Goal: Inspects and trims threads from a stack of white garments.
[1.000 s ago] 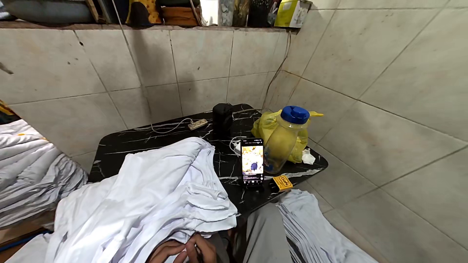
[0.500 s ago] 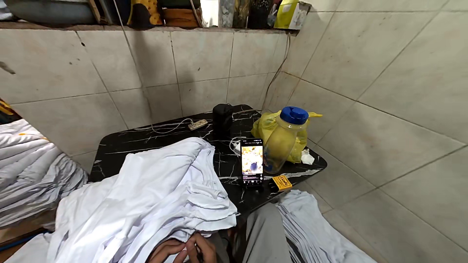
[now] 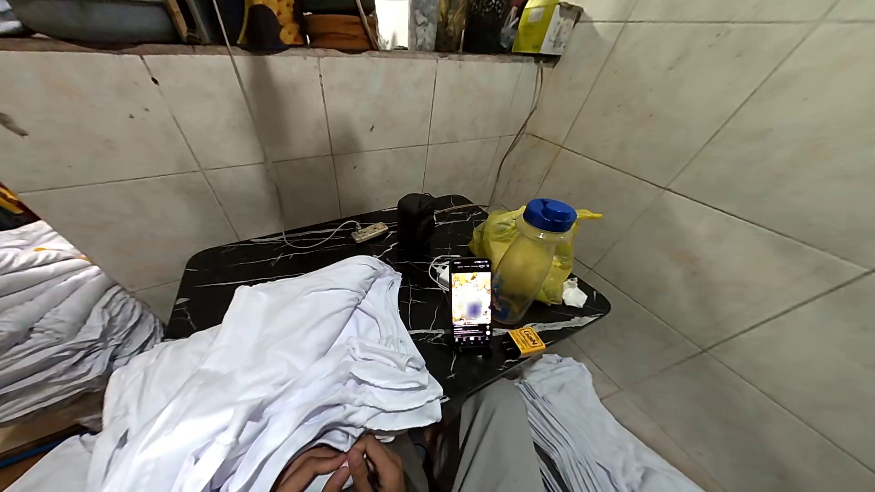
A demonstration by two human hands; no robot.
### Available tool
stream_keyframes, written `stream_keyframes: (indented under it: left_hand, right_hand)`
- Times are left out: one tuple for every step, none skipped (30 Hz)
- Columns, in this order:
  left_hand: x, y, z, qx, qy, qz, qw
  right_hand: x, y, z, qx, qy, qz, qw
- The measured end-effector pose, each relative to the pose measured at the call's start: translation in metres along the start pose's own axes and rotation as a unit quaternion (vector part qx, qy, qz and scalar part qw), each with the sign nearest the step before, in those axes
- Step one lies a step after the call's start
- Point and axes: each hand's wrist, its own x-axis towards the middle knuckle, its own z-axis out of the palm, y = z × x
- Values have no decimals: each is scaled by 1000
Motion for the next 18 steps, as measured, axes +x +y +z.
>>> stream_keyframes:
  left_hand:
    - [0,0,0,1,0,0,1000]
    - [0,1,0,1,-1,1,1000]
    - [0,1,0,1,-1,1,1000]
    - [0,1,0,1,0,1,1000]
    - [0,1,0,0,1,1,1000]
    - [0,1,0,-1,1,0,1000]
    - [0,1,0,-1,1,-1,1000]
    - [0,1,0,-2,2,-2,1000]
    - [0,1,0,-3,1,-4,1000]
    - [0,1,0,-2,1,-7,1000]
    - [0,1,0,-3,1,-7,1000]
    - [0,1,0,-4,1,-6,1000]
    - [0,1,0,-4,1,-3,1000]
    - [1,1,0,-4,1,1,1000]
    - [1,0,0,-1,1,5,1000]
    - [1,-1,0,1,0,8,1000]
    - [1,-2,0,1,0,10,1000]
    - [1,-2,0,1,-1,9,1000]
  right_hand:
    - [0,0,0,0,0,1,1000]
    - [0,-1,0,0,-1,1,1000]
    - [0,-1,0,-1,-1,1,1000]
    - [0,0,0,-2,-2,1,1000]
    - [0,-1,0,-3,-1,1,1000]
    - [0,-1,0,-2,-1,1,1000]
    - [0,-1,0,-2,0,0,1000]
    - [0,-1,0,-2,1,0,1000]
    - [0,-1,0,-4,1,1,1000]
    - [0,-1,0,-6,3,0,1000]
    - [1,-1,0,-8,4,0,1000]
    - [0,0,0,-8,3,-2,1000]
    - [0,0,0,-7,2,-2,1000]
    - [0,0,0,-6,2,-2,1000]
    - [0,1,0,-4,2,-1,1000]
    - [0,1,0,-3,2,-1,1000]
    - [0,1,0,-2,2,-1,1000]
    - [0,1,0,0,2,0,1000]
